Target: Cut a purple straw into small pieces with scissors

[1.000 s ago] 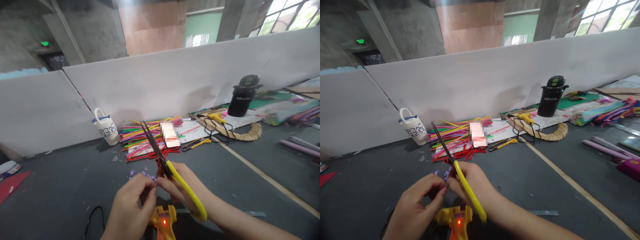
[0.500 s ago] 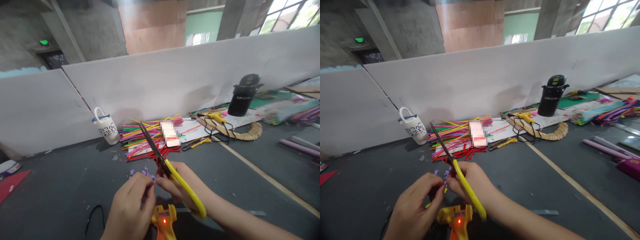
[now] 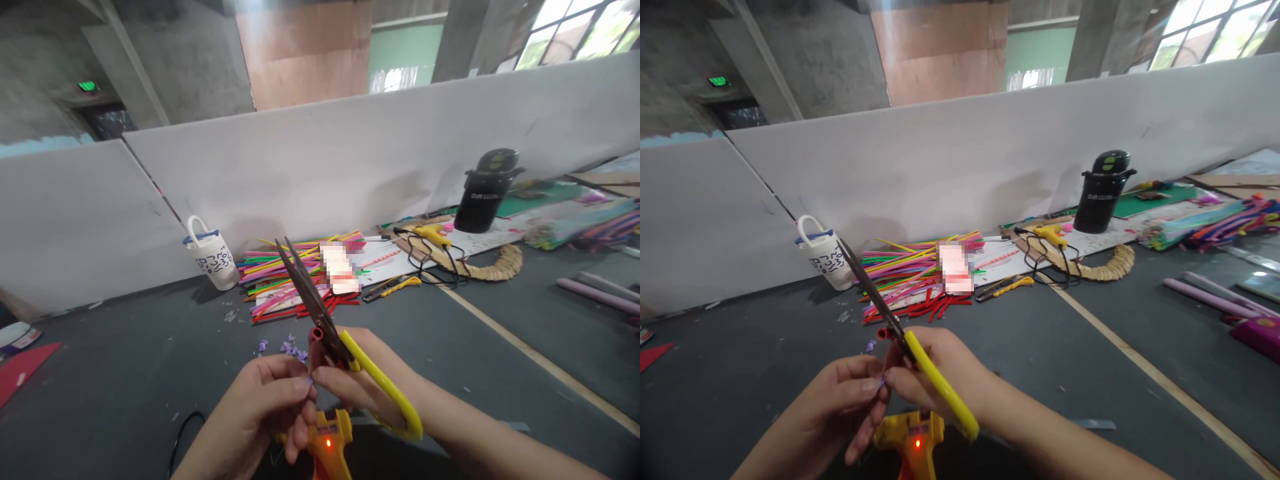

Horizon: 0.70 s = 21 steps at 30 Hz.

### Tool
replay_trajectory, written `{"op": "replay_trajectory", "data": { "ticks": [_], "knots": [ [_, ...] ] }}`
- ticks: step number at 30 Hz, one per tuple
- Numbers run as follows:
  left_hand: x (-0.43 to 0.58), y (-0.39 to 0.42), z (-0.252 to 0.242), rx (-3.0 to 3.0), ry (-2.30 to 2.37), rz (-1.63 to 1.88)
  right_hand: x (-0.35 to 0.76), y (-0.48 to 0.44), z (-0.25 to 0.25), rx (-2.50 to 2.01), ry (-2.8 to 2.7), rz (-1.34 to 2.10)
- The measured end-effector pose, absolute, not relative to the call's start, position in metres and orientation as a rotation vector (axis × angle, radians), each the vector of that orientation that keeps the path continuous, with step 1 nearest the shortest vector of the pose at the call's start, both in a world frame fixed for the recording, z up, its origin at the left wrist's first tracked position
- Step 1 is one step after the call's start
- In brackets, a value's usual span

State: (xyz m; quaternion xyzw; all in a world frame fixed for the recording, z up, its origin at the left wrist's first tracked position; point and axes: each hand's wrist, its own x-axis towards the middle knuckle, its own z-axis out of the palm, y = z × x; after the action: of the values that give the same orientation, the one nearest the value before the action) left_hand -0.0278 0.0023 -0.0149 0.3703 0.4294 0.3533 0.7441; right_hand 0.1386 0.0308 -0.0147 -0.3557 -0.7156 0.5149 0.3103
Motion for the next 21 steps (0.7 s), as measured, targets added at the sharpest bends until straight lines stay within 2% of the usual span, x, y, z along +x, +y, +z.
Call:
{"op": "replay_trajectory", "data": {
  "ticks": [4,12,21],
  "knots": [
    [-0.0263,0.0019,-0.0170,0.841,1.013,0.865,0.1375,0.0311,-0.0118,-0.999,-1.844,1.366],
    [-0.0203,-0.0011,-0.0148,1.540,1.371,1.090,0.1305,0.0296,-0.0155,-1.093,-1.755,1.278],
    [-0.0228,-0.0007,-0.0170,1.445,1.352,1.098,0.1356,0.0293,-0.0153,-1.016,-1.683,1.309]
  ]
}}
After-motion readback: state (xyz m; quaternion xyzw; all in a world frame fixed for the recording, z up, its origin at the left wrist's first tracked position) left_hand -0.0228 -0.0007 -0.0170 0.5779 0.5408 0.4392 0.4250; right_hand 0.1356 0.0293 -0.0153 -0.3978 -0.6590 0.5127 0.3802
